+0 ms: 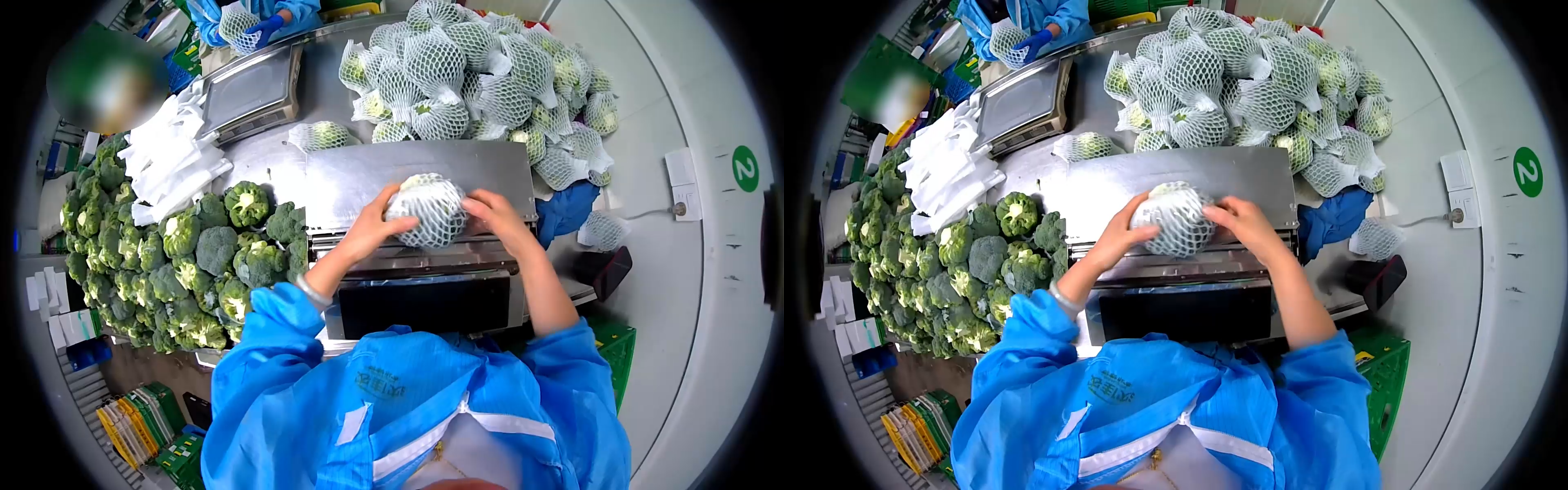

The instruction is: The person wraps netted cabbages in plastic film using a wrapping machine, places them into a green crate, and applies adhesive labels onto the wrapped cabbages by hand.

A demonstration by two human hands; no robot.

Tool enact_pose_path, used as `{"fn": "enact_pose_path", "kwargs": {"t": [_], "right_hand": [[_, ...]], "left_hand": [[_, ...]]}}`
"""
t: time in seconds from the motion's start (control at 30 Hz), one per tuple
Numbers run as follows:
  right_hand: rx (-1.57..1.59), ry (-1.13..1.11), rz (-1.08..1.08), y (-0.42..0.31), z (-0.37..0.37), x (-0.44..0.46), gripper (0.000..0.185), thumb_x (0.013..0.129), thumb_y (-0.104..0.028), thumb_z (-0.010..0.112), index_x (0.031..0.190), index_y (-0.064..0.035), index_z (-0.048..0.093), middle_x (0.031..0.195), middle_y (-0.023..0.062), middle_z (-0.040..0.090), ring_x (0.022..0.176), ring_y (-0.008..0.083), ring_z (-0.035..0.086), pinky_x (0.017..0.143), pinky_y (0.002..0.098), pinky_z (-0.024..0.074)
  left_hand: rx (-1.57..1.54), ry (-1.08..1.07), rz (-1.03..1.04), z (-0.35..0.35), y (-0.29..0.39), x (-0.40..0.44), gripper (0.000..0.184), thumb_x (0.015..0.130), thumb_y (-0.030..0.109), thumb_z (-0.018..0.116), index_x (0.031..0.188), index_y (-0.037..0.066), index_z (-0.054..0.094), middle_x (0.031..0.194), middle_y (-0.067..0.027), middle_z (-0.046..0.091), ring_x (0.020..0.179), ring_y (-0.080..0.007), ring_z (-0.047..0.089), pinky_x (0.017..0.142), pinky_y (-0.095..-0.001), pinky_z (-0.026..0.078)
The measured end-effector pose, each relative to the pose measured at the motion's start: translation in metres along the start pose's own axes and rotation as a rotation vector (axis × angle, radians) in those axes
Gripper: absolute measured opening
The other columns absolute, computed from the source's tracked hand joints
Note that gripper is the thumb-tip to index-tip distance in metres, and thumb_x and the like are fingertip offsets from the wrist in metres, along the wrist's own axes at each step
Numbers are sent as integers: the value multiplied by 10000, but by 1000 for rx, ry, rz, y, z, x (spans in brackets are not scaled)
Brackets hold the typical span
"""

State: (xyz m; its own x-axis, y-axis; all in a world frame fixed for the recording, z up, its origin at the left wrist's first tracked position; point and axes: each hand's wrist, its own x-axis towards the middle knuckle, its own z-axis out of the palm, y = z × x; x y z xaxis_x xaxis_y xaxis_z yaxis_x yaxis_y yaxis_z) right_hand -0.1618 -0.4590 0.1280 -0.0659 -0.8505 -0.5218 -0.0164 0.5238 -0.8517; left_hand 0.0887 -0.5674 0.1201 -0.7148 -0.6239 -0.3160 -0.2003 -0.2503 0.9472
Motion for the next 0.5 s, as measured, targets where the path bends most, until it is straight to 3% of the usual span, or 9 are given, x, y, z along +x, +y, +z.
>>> {"fn": "enact_pose_path", "kwargs": {"t": [0.07, 0.1, 0.2, 0.27, 0.33, 0.37, 0.4, 0.5], "right_hand": [[-110, -116, -28, -7, 6, -48, 463, 902, -359, 677, 1143, 21, 569, 945, 56, 635, 822, 122, 596, 766, 282, 497], [-341, -118, -70, 2, 10, -67, 450, 891, -343, 695, 1114, 29, 575, 922, 73, 648, 821, 125, 617, 755, 283, 503], [-105, -175, 29, 6, 35, -131, 358, 902, -260, 709, 1057, 38, 588, 804, 84, 674, 698, 131, 652, 644, 264, 527], [123, -126, 127, 26, 50, -151, 392, 874, -323, 749, 898, 43, 611, 691, 102, 661, 534, 135, 615, 493, 251, 494], [82, -42, 151, 60, 64, -160, 374, 898, -324, 724, 801, 3, 572, 603, 65, 610, 470, 112, 568, 434, 257, 452], [69, 21, 132, 78, 68, -162, 372, 900, -323, 720, 789, -3, 566, 596, 61, 606, 469, 112, 565, 431, 262, 448], [55, 82, 120, 95, 72, -165, 372, 902, -323, 717, 777, -9, 560, 590, 57, 602, 467, 111, 563, 428, 266, 444], [150, 241, 29, 135, 81, -167, 374, 945, -310, 651, 724, -31, 538, 579, 33, 573, 476, 95, 522, 441, 268, 403]], "left_hand": [[46, -110, -96, 3, -3, -34, 869, 837, 430, 721, 1471, -29, 342, 1394, -195, 513, 1259, -258, 517, 1063, -357, 398], [104, -165, -137, 7, 3, -53, 840, 877, 451, 664, 1479, -32, 331, 1407, -190, 503, 1269, -270, 513, 1076, -358, 384], [-398, -316, -555, 25, 11, -98, 798, 953, 586, 496, 1493, 27, 318, 1407, -147, 500, 1213, -250, 556, 945, -381, 496], [-362, -354, -711, 33, -6, -111, 795, 943, 708, 363, 1488, 130, 332, 1345, -129, 545, 1073, -238, 623, 816, -353, 549], [-396, -392, -827, 39, -50, -119, 785, 952, 720, 279, 1502, 161, 328, 1361, -140, 554, 1179, -301, 585, 888, -462, 520], [-498, -367, -801, 40, -69, -126, 772, 947, 719, 309, 1500, 179, 335, 1376, -123, 549, 1202, -298, 571, 918, -453, 516], [-617, -294, -703, 42, -74, -137, 802, 954, 666, 410, 1497, 86, 303, 1319, -187, 557, 1102, -280, 627, 873, -426, 561], [-428, -118, -553, 43, -101, -168, 648, 975, 533, 513, 1316, -18, 503, 1038, -172, 651, 904, -238, 677, 755, -369, 592]]}}
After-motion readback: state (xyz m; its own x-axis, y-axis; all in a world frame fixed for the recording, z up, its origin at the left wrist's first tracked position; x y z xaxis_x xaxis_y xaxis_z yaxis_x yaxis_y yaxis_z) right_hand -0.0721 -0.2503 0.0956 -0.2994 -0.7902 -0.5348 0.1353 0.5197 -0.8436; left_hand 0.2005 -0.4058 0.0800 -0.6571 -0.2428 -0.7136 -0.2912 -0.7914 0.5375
